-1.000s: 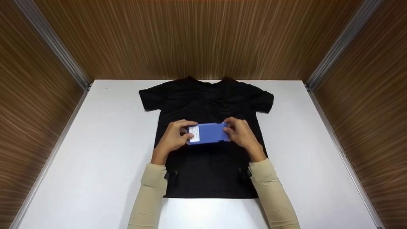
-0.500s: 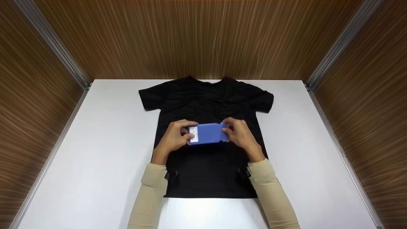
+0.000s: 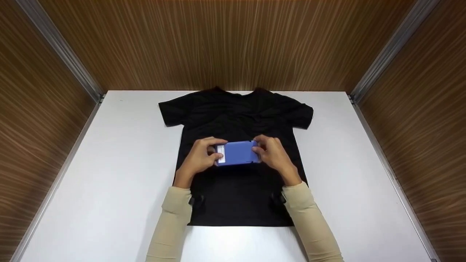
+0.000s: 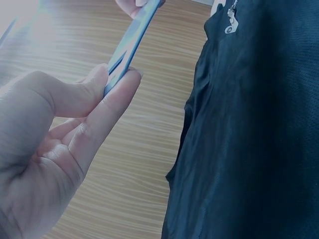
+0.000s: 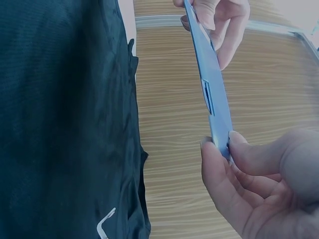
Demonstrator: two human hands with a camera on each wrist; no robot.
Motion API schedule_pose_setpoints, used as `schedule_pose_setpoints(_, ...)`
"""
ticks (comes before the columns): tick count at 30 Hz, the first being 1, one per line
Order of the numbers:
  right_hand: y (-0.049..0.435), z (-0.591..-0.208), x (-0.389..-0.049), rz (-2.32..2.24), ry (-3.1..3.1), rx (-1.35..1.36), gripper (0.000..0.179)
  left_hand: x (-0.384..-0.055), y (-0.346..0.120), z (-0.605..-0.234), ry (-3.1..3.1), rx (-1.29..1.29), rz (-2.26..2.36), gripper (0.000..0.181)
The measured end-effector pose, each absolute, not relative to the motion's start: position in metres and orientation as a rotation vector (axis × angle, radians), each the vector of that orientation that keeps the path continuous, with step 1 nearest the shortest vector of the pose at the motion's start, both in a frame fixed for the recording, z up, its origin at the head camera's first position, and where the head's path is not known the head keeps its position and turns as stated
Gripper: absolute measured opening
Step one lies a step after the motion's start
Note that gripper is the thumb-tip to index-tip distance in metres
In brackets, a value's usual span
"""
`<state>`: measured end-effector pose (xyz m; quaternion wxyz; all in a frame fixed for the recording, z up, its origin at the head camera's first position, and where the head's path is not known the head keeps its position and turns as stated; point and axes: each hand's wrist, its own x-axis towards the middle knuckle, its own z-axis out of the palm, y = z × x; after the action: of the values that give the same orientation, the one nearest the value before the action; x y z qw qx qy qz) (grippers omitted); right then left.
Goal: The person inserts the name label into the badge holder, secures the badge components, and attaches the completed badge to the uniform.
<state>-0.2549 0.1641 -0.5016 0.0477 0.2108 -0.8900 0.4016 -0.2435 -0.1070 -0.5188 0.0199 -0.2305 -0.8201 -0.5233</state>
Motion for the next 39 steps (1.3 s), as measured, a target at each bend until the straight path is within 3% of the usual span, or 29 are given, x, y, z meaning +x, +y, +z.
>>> schedule_pose_setpoints(39, 0.1574, -0.5013, -0.2508, 1.240, -2.739, 0.620, 0.019, -0.2429, -0.1033, -0.5194, -2.564, -0.740, -1.595, 0.039)
